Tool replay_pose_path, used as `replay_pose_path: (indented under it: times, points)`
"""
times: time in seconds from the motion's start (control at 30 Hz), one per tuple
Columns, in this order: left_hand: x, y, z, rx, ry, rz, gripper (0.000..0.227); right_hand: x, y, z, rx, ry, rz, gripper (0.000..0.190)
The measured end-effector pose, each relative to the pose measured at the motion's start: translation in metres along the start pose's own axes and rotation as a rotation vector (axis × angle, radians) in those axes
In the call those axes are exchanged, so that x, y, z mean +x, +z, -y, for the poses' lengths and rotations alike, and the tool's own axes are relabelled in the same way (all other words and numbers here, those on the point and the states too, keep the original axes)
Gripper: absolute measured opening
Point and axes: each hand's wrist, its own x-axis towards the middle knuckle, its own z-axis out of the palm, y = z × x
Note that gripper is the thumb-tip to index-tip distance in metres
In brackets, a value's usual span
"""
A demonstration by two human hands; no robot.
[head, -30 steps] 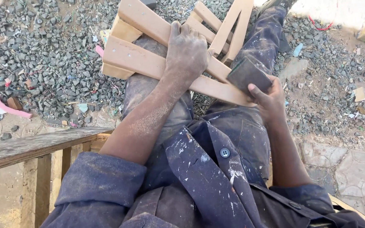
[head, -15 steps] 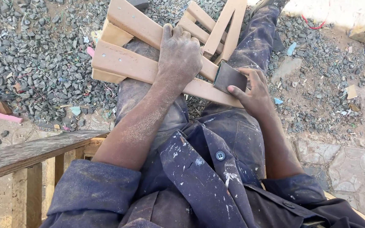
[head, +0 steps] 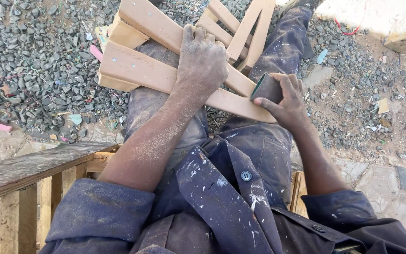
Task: Sanding wooden chair components by hand using a sanding block to smooth the surfaces.
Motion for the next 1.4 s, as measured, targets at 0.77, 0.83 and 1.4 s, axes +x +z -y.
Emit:
replay_pose_path:
  times: [0.77,0.83,1.4]
  points:
    - [0.007,-0.015,-0.005,-0.063,0.008,-0.073,0.035,0.008,0.018,0.012,-0.109,-0.361,-0.294,0.061]
    - [0.007,-0.012,-0.007,-0.076,-0.019,-0.07,0.043,0.008,0.022,0.018,-0.084,-0.349,-0.321,0.06]
    - [0.007,-0.012,-0.005,-0.129,-0.014,-0.058,0.049,0.009,0.017,0.011,-0.164,-0.365,-0.269,0.056]
